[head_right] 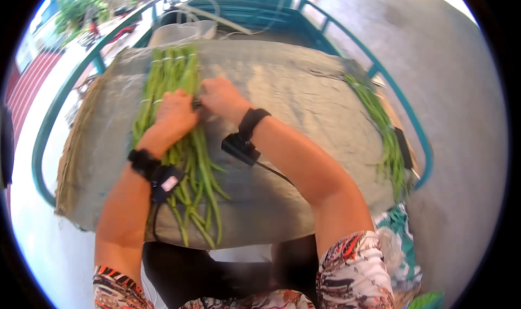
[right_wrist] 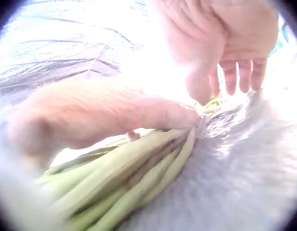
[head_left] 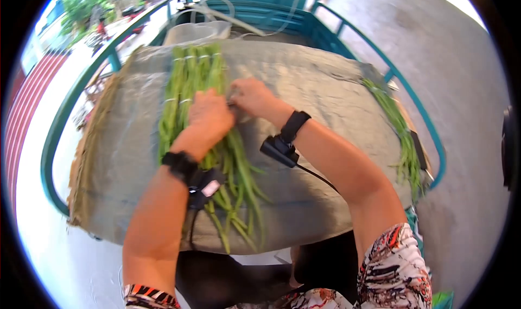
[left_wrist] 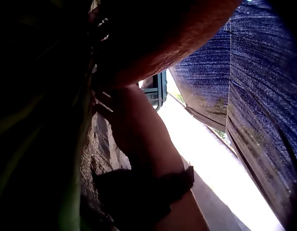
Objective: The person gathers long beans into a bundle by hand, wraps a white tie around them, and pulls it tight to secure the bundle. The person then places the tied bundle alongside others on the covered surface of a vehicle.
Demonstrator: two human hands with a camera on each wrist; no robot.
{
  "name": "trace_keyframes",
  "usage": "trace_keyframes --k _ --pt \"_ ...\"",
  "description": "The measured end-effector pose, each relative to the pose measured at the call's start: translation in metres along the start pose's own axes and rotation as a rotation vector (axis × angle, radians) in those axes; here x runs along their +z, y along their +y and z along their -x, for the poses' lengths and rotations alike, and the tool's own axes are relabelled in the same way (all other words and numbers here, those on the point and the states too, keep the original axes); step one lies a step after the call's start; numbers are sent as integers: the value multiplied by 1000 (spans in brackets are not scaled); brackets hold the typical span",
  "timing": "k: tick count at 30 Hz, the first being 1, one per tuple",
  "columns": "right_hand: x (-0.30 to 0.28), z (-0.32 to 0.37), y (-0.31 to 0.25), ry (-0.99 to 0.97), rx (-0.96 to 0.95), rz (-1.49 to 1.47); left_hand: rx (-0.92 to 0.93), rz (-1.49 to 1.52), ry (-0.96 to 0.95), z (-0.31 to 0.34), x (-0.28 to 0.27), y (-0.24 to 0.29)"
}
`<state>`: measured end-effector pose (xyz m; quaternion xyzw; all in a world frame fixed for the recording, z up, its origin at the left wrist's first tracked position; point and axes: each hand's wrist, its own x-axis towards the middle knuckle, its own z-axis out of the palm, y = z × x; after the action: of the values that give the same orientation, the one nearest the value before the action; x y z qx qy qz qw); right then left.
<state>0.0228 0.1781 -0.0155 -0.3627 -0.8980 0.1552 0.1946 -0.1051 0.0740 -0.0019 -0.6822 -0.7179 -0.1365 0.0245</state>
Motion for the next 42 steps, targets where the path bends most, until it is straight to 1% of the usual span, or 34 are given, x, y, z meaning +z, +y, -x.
trace_keyframes --k 1,2,4,5,6,8,10,11,12,13,15,16,17,19,20,22,23,24,26,29,32,33,36,37,38,40,41,42 --pt "-2 19 10 51 -23 136 13 15 -1 2 -2 0" --pt "-15 40 19 81 -6 187 20 25 -1 4 -5 0" --pt "-50 88 38 132 6 276 21 38 -63 4 -12 3" --pt "-69 110 45 121 89 384 13 38 -92 4 -16 3" --pt "-90 133 54 107 172 488 24 40 -78 4 -14 1" --pt "-119 176 97 250 318 624 41 41 -50 3 -8 0" --pt "-147 220 146 307 463 747 11 56 -157 -1 -17 4" --pt "-159 239 159 352 543 817 -10 67 -192 -3 -18 5" --pt "-171 255 164 335 619 920 -33 77 -227 -6 -19 5" --pt "-178 268 182 345 727 951 10 60 -296 -11 -21 1" --pt "-187 293 211 426 787 964 41 150 -387 -13 -34 -1" --pt "-189 298 215 465 818 968 54 193 -434 -9 -49 6" --pt "-190 300 220 426 875 960 -12 154 -351 2 -56 19" --pt "-197 300 218 334 983 948 42 441 -255 19 -70 46" --pt "-198 298 216 354 996 905 64 587 -203 31 -75 60" --pt "-205 287 205 393 1014 820 -59 1068 -392 69 -109 101" --pt "-211 279 199 321 1088 684 -29 1205 -438 84 -108 112" --pt "-210 277 197 302 1067 739 5 1344 -483 97 -105 120" --pt "-208 274 193 262 1023 854 -18 1558 -616 120 -95 130" --pt "-200 279 229 335 858 764 91 1554 -748 132 -77 124" --pt "-201 275 227 426 920 416 85 1629 -722 135 -66 119" --pt "-195 274 227 525 883 432 73 1660 -710 134 -62 117" --pt "-200 261 230 315 943 52 45 1721 -673 132 -55 113" --pt "-195 258 228 405 869 -92 44 1726 -663 132 -55 113" --pt "-192 255 227 421 813 -219 42 1732 -655 133 -54 111" --pt "-187 244 206 449 697 -469 -1 1788 -686 133 -48 106" --pt "-182 240 194 423 667 -529 -22 1816 -701 132 -46 104" --pt "-176 237 174 396 598 -403 -76 1834 -682 130 -45 102"
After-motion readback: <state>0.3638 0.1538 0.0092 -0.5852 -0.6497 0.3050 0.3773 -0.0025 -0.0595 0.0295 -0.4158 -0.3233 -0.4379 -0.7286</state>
